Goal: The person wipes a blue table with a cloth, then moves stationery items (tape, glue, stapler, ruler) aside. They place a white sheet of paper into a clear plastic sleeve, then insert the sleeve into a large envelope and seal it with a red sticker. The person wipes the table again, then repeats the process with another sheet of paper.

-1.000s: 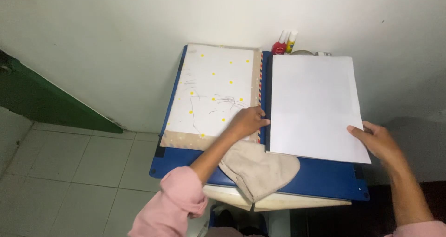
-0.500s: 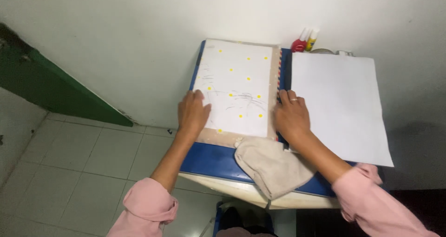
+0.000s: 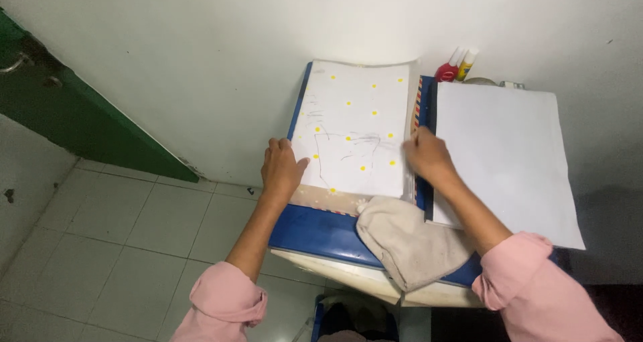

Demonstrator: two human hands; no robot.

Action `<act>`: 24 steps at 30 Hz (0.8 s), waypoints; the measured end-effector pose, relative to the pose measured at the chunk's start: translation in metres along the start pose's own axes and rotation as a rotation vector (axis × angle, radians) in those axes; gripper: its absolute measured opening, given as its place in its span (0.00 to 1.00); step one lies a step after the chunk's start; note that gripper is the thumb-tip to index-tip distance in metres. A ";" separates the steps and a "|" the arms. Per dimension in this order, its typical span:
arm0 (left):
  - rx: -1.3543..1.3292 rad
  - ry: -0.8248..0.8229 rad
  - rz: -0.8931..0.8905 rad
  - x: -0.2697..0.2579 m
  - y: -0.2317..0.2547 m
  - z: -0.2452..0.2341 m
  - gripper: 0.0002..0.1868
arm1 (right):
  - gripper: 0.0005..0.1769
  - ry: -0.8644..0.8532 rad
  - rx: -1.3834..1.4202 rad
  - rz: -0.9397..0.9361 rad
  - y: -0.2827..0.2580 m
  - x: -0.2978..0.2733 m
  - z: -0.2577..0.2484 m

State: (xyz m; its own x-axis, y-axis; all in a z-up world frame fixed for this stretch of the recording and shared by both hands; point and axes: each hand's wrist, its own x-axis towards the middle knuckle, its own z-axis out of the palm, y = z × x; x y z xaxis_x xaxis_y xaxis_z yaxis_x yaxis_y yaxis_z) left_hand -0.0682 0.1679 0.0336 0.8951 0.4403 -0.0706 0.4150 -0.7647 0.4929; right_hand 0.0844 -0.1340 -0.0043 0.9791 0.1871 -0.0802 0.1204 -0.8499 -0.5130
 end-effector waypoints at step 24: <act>-0.573 -0.070 0.073 0.063 0.002 0.086 0.09 | 0.44 -0.117 1.060 0.050 -0.006 -0.110 -0.137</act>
State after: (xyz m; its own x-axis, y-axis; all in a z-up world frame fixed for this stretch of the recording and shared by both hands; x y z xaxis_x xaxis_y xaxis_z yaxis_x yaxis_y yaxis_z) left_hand 0.0033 0.1540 -0.0448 0.9348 0.3488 -0.0666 0.2151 -0.4070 0.8877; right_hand -0.0014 -0.2169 0.1244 0.9503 0.2576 -0.1746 -0.1792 -0.0060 -0.9838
